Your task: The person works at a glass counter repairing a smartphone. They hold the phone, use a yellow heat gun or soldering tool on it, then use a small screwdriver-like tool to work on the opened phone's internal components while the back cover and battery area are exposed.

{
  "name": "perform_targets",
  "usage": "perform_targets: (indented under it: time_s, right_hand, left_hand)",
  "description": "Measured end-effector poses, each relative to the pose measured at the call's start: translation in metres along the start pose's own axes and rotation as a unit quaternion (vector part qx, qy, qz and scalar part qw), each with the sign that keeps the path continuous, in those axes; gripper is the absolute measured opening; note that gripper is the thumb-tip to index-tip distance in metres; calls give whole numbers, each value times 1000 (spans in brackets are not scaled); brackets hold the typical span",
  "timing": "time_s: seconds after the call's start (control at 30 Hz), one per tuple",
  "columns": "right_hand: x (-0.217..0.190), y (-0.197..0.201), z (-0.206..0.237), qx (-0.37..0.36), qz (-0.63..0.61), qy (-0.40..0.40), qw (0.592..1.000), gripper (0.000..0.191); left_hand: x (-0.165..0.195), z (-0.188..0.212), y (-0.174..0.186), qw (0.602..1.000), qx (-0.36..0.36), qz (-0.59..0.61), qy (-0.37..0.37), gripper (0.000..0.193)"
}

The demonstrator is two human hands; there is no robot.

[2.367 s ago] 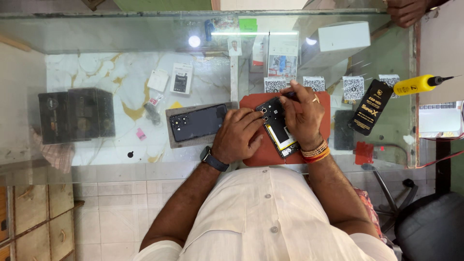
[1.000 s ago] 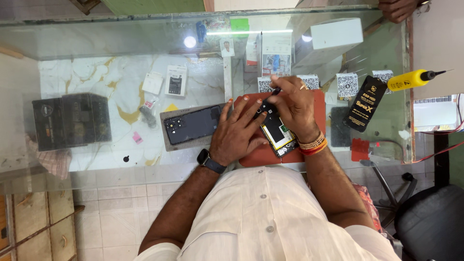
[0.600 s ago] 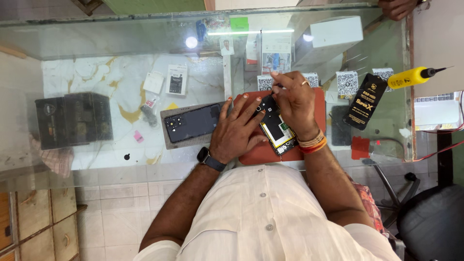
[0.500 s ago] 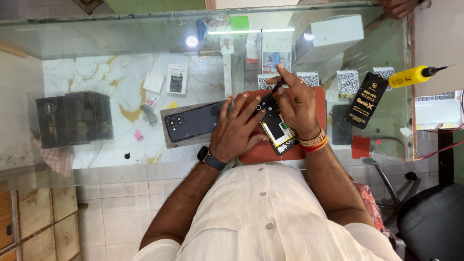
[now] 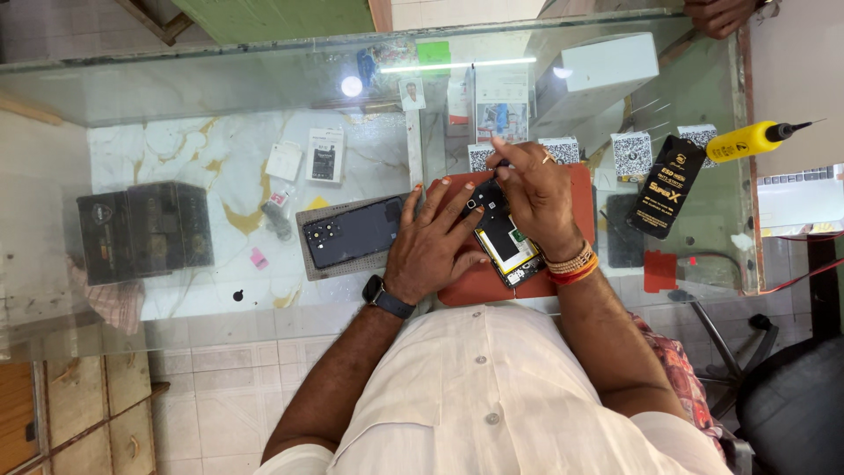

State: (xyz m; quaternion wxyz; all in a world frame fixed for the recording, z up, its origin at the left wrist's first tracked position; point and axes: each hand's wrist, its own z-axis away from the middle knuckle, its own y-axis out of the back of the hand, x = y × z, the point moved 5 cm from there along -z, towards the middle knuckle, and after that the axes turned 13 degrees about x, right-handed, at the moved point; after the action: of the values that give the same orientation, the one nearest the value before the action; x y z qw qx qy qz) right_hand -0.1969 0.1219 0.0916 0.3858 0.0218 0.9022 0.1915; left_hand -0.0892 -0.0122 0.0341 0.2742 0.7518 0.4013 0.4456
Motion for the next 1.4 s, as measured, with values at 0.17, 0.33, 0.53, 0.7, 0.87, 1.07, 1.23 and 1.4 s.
perform_targets:
  time_s: [0.17, 0.33, 0.53, 0.7, 0.87, 1.07, 1.23, 1.4]
  right_hand:
    - [0, -1, 2, 9, 76, 45, 996, 57]
    - [5, -1, 9, -11, -26, -21, 999, 54]
    - [15, -4, 15, 10, -2, -34, 999, 56]
    - [17, 5, 26, 49, -61, -67, 995, 60]
    - [2, 5, 49, 36, -126, -99, 986, 62]
    - [-15, -8, 74, -12, -123, -69, 990, 62]
    - [-16, -9, 76, -18, -142, -66, 987, 62]
    - [-6, 16, 64, 42, -122, -66, 990, 63]
  left_hand:
    - [0, 0, -2, 1000, 1, 2, -2, 67]
    - [0, 1, -1, 1000, 3, -2, -3, 66]
    - [-1, 1, 2, 1000, 19, 15, -6, 65]
    - [-8, 3, 9, 993, 85, 71, 32, 57]
    - [-11, 10, 16, 985, 127, 108, 48, 27]
    - [-5, 9, 17, 988, 113, 102, 6, 16]
    - [-4, 7, 16, 990, 101, 94, -21, 13]
    - [-4, 7, 19, 987, 104, 120, -13, 14]
